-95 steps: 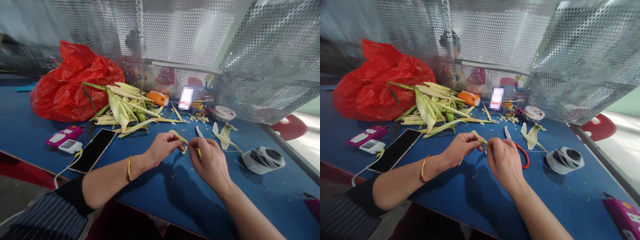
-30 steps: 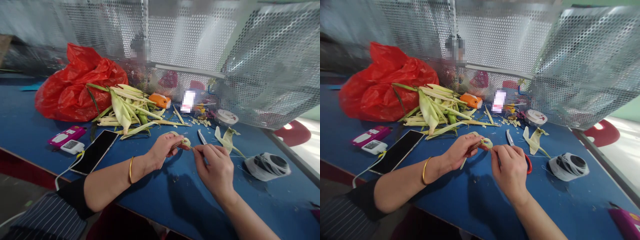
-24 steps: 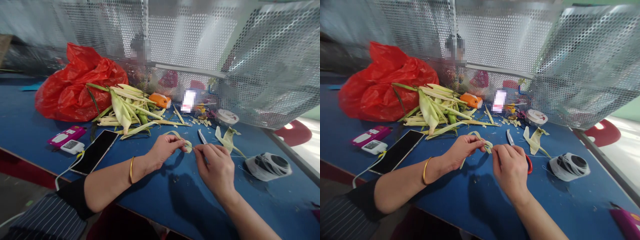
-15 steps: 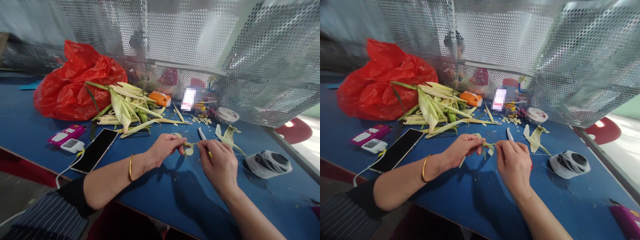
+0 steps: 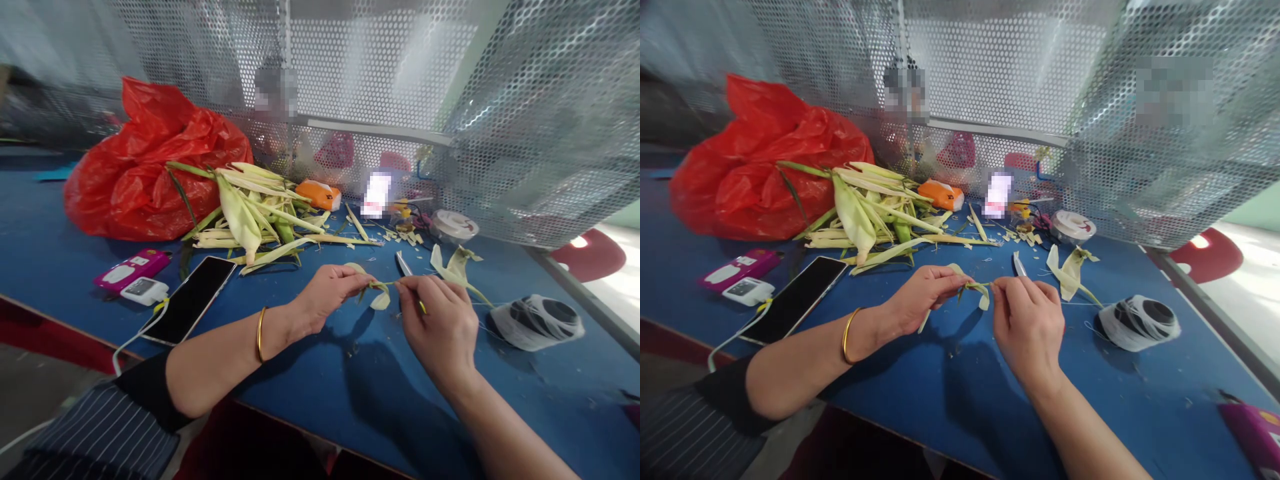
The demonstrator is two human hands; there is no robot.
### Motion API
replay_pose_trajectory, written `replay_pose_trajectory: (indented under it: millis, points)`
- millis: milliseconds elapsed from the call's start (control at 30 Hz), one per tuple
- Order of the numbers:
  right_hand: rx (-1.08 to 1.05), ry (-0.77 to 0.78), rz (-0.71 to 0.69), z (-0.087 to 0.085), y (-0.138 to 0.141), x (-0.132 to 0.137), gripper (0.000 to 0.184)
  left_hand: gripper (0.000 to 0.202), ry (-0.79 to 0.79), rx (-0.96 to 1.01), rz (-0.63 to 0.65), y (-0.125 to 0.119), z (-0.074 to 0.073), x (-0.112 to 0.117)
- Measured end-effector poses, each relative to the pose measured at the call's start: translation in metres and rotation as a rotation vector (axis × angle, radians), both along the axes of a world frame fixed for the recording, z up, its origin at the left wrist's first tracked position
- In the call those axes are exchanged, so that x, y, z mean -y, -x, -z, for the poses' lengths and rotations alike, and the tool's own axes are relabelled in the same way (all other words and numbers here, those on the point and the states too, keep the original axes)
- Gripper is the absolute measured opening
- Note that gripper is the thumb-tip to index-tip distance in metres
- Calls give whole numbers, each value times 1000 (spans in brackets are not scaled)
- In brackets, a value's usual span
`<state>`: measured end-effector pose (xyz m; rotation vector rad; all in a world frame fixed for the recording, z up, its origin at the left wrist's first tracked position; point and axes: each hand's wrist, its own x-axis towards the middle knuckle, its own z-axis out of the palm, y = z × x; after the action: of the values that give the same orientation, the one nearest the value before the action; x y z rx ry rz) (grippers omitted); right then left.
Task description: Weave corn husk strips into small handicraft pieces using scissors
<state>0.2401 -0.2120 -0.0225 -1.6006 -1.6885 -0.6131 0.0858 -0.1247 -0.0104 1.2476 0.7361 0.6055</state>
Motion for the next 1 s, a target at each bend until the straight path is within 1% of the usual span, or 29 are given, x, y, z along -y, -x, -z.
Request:
replay_pose_trajectory:
  millis: [100,167,233,300,367,467,500,567,633,800,867,1000]
  points:
    - [-33,0,-17,0,1,2,15,38,-19,-22,21,1,2,-3]
    - [-86,25,-80,0,1,3,18,40,-32,-27,20,2,4,-4]
    - [-216,66,-132,-1,-1,3,20,40,-20,-22,11,2,5,-5]
    - [-383,107,-136,-2,-4,0,18,37,3,-13,18,2,4,-5]
    - [-523,191,-165,-2,-6,-3,17,35,12,-11,38,2,4,-5]
    - [-656,410,-322,-2,-7,-7,22,37,-8,-34,66,4,3,-4]
    - [-677,449,-345,-2,-7,-7,23,38,-23,-45,68,4,3,-4]
    - [-653,434,-323,-1,-7,-6,21,36,-53,-67,58,4,3,-4]
    - [-575,361,-272,-1,-7,-5,17,31,-70,-78,46,3,4,-3]
    - [-417,243,-198,-3,-7,-4,15,17,-58,-37,94,0,6,-3]
    - [-373,206,-172,-3,-5,-3,16,15,-51,-35,103,0,6,-4]
    - [-321,178,-125,-2,-2,-1,17,15,-53,-49,132,1,6,-5]
